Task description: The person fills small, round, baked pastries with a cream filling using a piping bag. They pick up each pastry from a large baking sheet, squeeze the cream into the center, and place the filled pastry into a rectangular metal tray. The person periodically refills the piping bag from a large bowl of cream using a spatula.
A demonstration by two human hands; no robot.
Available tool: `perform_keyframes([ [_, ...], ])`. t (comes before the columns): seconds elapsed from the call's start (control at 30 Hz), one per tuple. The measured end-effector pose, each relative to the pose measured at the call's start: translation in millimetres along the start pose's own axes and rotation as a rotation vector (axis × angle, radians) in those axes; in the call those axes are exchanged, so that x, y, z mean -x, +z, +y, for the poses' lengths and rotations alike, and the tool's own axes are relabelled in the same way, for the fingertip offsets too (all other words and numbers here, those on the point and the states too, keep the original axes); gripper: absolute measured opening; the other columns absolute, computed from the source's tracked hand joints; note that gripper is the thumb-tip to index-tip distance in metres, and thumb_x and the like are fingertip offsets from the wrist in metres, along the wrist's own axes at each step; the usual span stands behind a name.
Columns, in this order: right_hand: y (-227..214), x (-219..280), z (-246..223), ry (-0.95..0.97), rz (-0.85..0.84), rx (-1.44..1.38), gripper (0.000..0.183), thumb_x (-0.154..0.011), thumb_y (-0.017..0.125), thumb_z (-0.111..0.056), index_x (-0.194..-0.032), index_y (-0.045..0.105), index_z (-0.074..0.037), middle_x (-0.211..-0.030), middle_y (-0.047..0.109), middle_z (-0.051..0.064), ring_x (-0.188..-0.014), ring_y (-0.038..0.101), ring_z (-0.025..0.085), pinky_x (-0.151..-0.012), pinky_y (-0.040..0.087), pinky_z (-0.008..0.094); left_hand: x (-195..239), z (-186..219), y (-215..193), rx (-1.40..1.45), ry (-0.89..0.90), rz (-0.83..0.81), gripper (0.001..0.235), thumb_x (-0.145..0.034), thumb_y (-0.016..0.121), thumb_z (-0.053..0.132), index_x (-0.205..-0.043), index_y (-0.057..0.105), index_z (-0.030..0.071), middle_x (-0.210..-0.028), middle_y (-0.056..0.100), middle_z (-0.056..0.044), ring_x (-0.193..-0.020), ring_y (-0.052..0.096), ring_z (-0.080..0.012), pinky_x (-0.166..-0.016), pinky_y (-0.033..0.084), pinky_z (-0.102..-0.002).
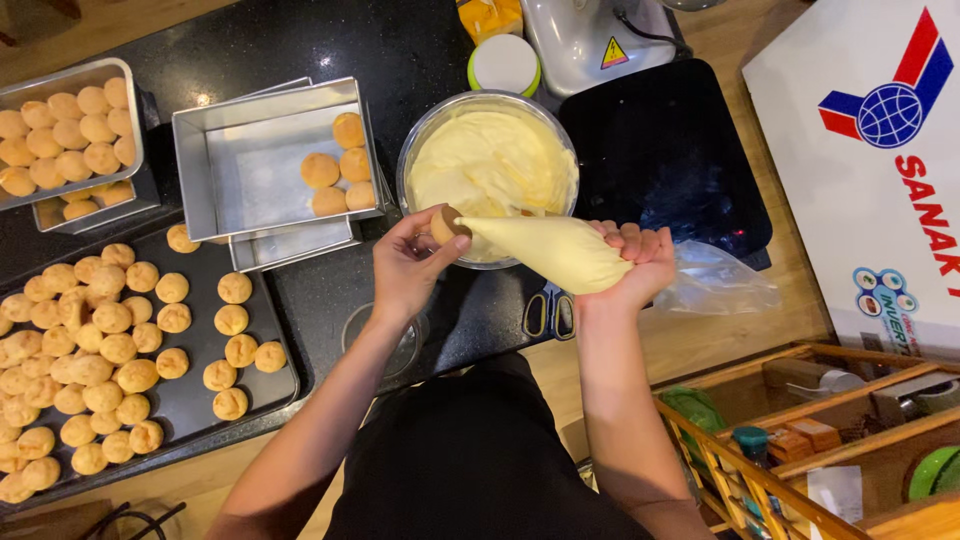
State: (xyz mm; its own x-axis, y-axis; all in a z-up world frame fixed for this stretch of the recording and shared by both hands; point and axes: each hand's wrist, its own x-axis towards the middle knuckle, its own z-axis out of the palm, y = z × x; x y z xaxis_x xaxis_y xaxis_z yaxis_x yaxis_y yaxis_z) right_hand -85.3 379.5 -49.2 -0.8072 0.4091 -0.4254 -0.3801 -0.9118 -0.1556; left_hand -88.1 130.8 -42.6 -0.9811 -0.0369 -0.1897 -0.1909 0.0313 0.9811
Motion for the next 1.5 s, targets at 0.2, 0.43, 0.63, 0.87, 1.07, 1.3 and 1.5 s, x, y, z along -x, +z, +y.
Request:
perform_keyframes([
  [0.2, -10, -1, 8, -0.028, 0.088, 0.06, 0.052, -0.105, 0.036, -0.028, -0.055, 0.029, -0.015, -0.052, 0.04, 0.004, -0.055, 0.045, 0.023, -0.065, 0.046, 0.041, 0, -8, 3, 0.044, 0.043, -0.015, 0.052, -0.083, 0.086, 0.003, -0.13, 0.064, -0.003, -0.1, 0.077, -0.006, -0.082, 0.069, -0.0079, -0.076, 0.059, -0.024],
  [0.43, -30, 2, 5, -0.272, -0.002, 0.191, 0.06, -0.109, 0.035, -0.04, -0.055, 0.03, -0.015, -0.051, 0.037, 0.006, -0.051, 0.042, 0.024, -0.062, 0.046, 0.042, 2, -5, -13, 0.057, 0.093, 0.002, 0.051, -0.085, 0.084, 0.004, -0.132, 0.063, -0.001, -0.111, 0.076, -0.007, -0.094, 0.072, -0.0095, -0.087, 0.06, -0.025],
  [0.63, -41, 15, -15, -0.466, 0.037, 0.419, 0.063, -0.112, 0.031, -0.046, -0.058, 0.03, -0.014, -0.051, 0.033, 0.005, -0.05, 0.039, 0.024, -0.062, 0.047, 0.044, 3, 20, -51, 0.045, 0.085, 0.043, 0.054, -0.086, 0.081, 0.001, -0.136, 0.061, 0.001, -0.117, 0.074, -0.008, -0.101, 0.071, -0.0114, -0.092, 0.059, -0.026],
  [0.87, 14, 26, -29, -0.298, -0.076, 0.285, 0.061, -0.109, 0.033, -0.04, -0.054, 0.029, -0.014, -0.052, 0.035, 0.005, -0.052, 0.041, 0.025, -0.064, 0.045, 0.044, -2, 27, -68, 0.055, 0.07, 0.002, 0.065, -0.084, 0.081, -0.002, -0.144, 0.056, -0.001, -0.125, 0.072, -0.008, -0.101, 0.071, -0.0107, -0.092, 0.06, -0.026],
  [1.07, 38, 20, 5, 0.016, -0.114, 0.072, 0.056, -0.107, 0.037, -0.031, -0.055, 0.027, -0.015, -0.052, 0.036, 0.004, -0.056, 0.043, 0.023, -0.067, 0.043, 0.04, 2, 21, -47, 0.091, -0.012, -0.076, 0.069, -0.081, 0.084, -0.001, -0.144, 0.056, -0.004, -0.117, 0.075, -0.009, -0.093, 0.071, -0.0089, -0.086, 0.059, -0.024],
  [1.3, 42, 24, 30, 0.085, -0.057, 0.106, 0.054, -0.108, 0.034, -0.032, -0.058, 0.028, -0.015, -0.054, 0.037, 0.003, -0.059, 0.043, 0.022, -0.071, 0.045, 0.041, 5, 20, -37, 0.13, -0.038, -0.111, 0.069, -0.081, 0.083, -0.001, -0.145, 0.055, -0.004, -0.112, 0.076, -0.01, -0.091, 0.071, -0.0083, -0.085, 0.059, -0.023],
  [1.5, 15, 11, 26, -0.038, -0.081, 0.137, 0.059, -0.108, 0.035, -0.039, -0.054, 0.028, -0.015, -0.05, 0.036, 0.005, -0.055, 0.041, 0.024, -0.065, 0.044, 0.041, 6, 18, -50, 0.152, -0.04, -0.15, 0.068, -0.082, 0.082, -0.003, -0.144, 0.055, -0.004, -0.113, 0.076, -0.009, -0.092, 0.07, -0.0087, -0.086, 0.058, -0.023],
])
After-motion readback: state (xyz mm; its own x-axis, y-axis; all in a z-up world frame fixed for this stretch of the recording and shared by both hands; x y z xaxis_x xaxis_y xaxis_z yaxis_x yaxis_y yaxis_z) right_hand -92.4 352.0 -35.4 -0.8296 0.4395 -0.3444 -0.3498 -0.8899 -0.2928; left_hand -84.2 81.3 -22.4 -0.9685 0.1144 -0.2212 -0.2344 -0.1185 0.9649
